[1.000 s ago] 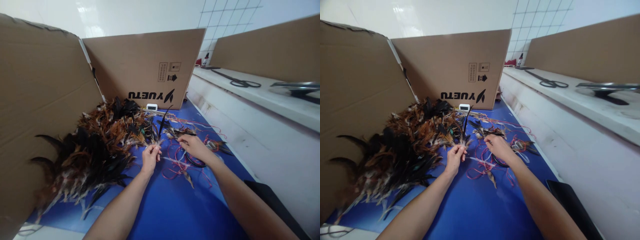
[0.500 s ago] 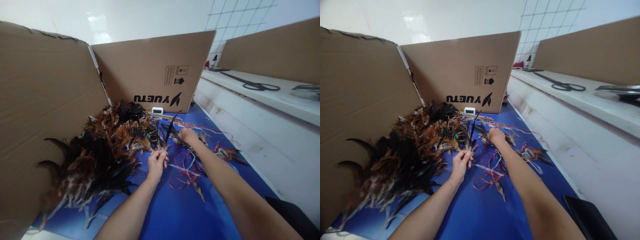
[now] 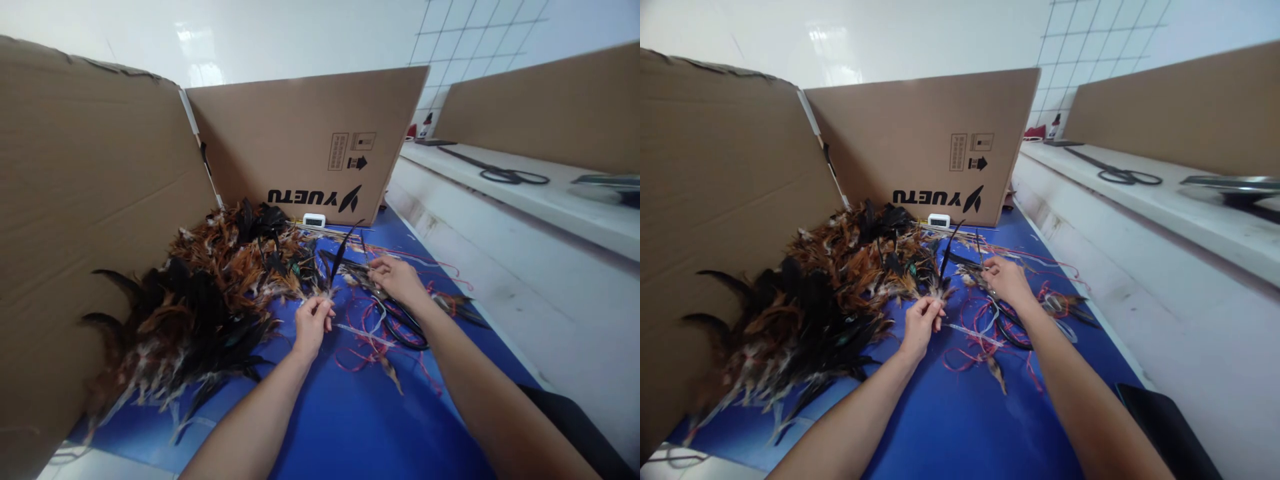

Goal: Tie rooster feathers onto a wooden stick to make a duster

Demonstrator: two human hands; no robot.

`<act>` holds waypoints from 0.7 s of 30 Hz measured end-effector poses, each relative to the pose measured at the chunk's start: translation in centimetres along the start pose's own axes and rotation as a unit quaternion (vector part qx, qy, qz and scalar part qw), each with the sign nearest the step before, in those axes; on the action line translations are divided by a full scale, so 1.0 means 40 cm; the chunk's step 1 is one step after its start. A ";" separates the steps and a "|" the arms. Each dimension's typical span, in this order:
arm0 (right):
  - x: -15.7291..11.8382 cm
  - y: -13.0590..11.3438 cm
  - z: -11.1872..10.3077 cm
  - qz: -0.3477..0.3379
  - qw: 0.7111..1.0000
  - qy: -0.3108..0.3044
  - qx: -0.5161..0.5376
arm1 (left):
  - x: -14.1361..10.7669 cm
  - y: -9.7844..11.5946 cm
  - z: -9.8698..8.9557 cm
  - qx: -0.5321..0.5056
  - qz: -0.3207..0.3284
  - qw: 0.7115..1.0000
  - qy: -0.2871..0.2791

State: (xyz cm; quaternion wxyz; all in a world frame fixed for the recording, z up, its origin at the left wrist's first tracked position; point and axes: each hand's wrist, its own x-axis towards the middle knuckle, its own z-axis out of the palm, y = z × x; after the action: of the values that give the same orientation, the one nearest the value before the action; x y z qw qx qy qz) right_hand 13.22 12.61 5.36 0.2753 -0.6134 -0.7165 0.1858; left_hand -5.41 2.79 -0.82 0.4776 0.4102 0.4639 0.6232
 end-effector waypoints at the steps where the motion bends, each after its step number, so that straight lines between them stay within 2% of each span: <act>1: -0.020 0.000 -0.003 -0.002 0.997 0.003 0.076 | -0.001 0.002 0.000 0.000 -0.001 1.000 -0.002; 4: -0.084 -0.014 -0.009 0.021 0.956 0.010 0.293 | -0.004 0.003 0.001 -0.002 -0.003 1.000 -0.019; 6: -0.126 -0.031 -0.011 0.034 0.936 0.002 0.350 | -0.006 0.003 0.001 0.000 -0.002 0.999 -0.032; 12: -0.206 -0.072 0.023 0.026 0.926 -0.009 0.375 | -0.012 0.006 0.002 0.013 0.003 0.998 -0.060; 16: -0.219 -0.079 0.063 0.030 0.924 -0.012 0.381 | -0.016 0.004 0.000 0.023 0.002 0.997 -0.078; 21: -0.222 -0.074 0.091 -0.009 0.928 -0.018 0.371 | -0.017 -0.001 -0.001 0.049 0.002 0.994 -0.093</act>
State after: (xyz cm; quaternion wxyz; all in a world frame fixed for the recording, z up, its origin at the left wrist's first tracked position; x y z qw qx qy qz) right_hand 9.50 3.64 2.85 0.4716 -0.4574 -0.6071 0.4470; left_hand -5.30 2.14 -0.92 0.4961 0.4903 0.4469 0.5601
